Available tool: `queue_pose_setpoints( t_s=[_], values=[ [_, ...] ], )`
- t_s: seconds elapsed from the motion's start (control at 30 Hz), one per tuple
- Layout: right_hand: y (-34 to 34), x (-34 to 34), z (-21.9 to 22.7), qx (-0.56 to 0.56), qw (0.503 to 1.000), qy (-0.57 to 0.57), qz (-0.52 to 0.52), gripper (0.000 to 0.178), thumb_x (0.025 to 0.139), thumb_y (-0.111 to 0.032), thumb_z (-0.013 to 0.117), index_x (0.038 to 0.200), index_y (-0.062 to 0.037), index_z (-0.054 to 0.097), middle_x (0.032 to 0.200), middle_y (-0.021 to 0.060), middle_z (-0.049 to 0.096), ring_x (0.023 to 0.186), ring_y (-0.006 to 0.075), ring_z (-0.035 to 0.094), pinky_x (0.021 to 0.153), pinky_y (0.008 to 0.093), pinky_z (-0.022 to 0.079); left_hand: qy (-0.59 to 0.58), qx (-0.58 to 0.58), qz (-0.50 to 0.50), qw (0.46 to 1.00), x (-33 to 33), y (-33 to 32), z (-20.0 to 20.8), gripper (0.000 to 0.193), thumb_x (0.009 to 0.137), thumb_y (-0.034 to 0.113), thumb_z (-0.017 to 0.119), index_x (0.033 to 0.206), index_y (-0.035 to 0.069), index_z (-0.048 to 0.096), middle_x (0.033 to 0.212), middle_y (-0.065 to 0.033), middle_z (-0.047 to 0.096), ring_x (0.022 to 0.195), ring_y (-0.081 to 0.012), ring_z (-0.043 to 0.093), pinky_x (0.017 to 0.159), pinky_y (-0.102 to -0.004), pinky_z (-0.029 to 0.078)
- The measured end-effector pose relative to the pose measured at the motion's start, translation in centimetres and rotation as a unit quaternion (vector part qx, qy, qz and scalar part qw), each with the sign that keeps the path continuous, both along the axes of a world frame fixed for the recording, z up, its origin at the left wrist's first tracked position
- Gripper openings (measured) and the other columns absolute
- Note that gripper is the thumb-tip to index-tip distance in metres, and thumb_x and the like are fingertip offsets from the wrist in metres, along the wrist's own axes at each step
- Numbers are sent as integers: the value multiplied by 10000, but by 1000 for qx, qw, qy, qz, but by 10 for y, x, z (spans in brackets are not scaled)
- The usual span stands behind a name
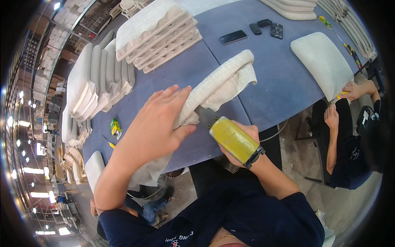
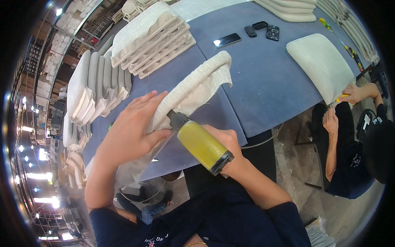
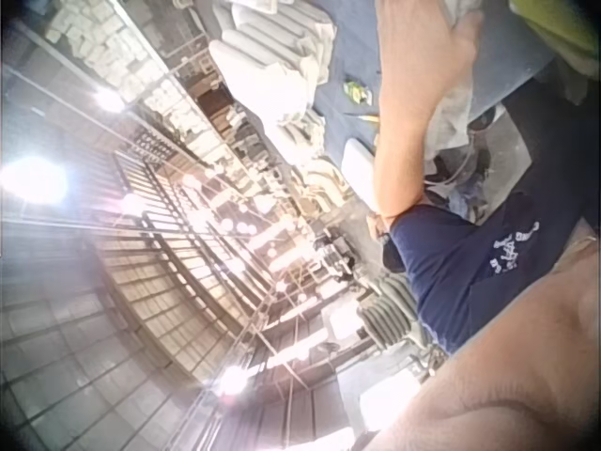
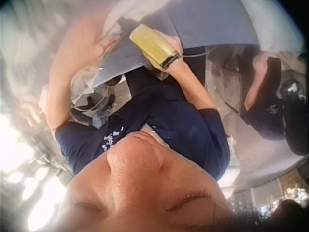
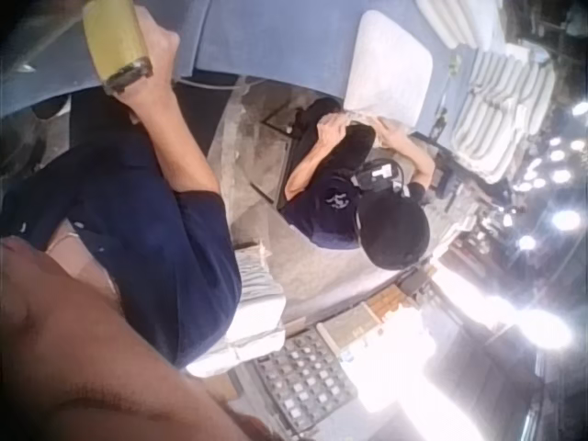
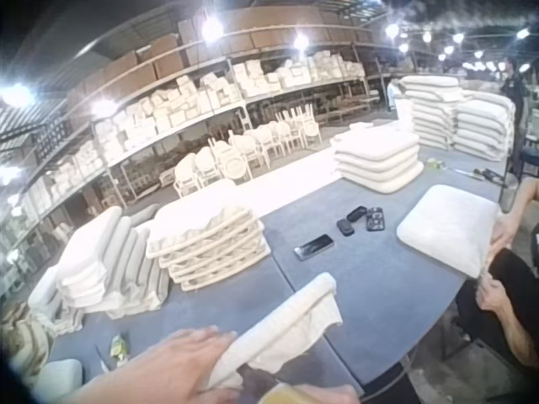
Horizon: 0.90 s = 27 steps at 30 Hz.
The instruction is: The person covers rectangular foam cushions with white fabric in a workshop. They smooth the fabric over the foam, use a staple gun to secure the edges, and use a screwdriver to press the fabric into the corners. The finished cushions are stacked on the table.
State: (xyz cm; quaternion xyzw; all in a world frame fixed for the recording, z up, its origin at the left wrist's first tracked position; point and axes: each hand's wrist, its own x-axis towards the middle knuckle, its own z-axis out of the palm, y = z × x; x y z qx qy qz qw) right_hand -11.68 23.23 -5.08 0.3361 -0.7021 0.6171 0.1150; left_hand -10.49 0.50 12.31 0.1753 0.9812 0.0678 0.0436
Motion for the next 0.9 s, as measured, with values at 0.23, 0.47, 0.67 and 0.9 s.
queue_pose_setpoints(
  t_s=[0.23,0.47,0.67,0.9],
  values=[
    [-11,-5,6,-22,1000,5,6,263,855,-15,835,1110,-11,772,964,133,750,751,348,762,667,369,608,88,-23,-7,996,8,0,-2,862,952,264,843,1682,0,468,1527,-296,649,1394,-504,613,1236,-535,457],
    [-25,-18,9,-38,999,-3,17,300,871,-2,832,1166,10,777,1023,144,796,814,339,800,720,360,634,149,-74,-35,985,2,-10,2,872,976,296,826,1732,97,440,1568,-185,662,1201,-430,725,1028,-492,578],
    [-43,-22,8,-74,997,-21,7,308,868,-7,834,1171,17,785,1035,153,804,813,346,802,721,366,635,107,-62,30,992,-3,-27,-2,868,979,328,827,1755,273,441,1446,-174,746,934,-449,759,833,-472,618],
    [-65,-26,-5,-100,994,38,-9,347,869,-38,848,1204,16,776,1022,152,808,824,321,817,735,352,633,108,-24,9,994,-12,-42,0,895,968,297,841,1764,281,432,1013,-252,780,809,-470,719,763,-507,552]
  ],
)
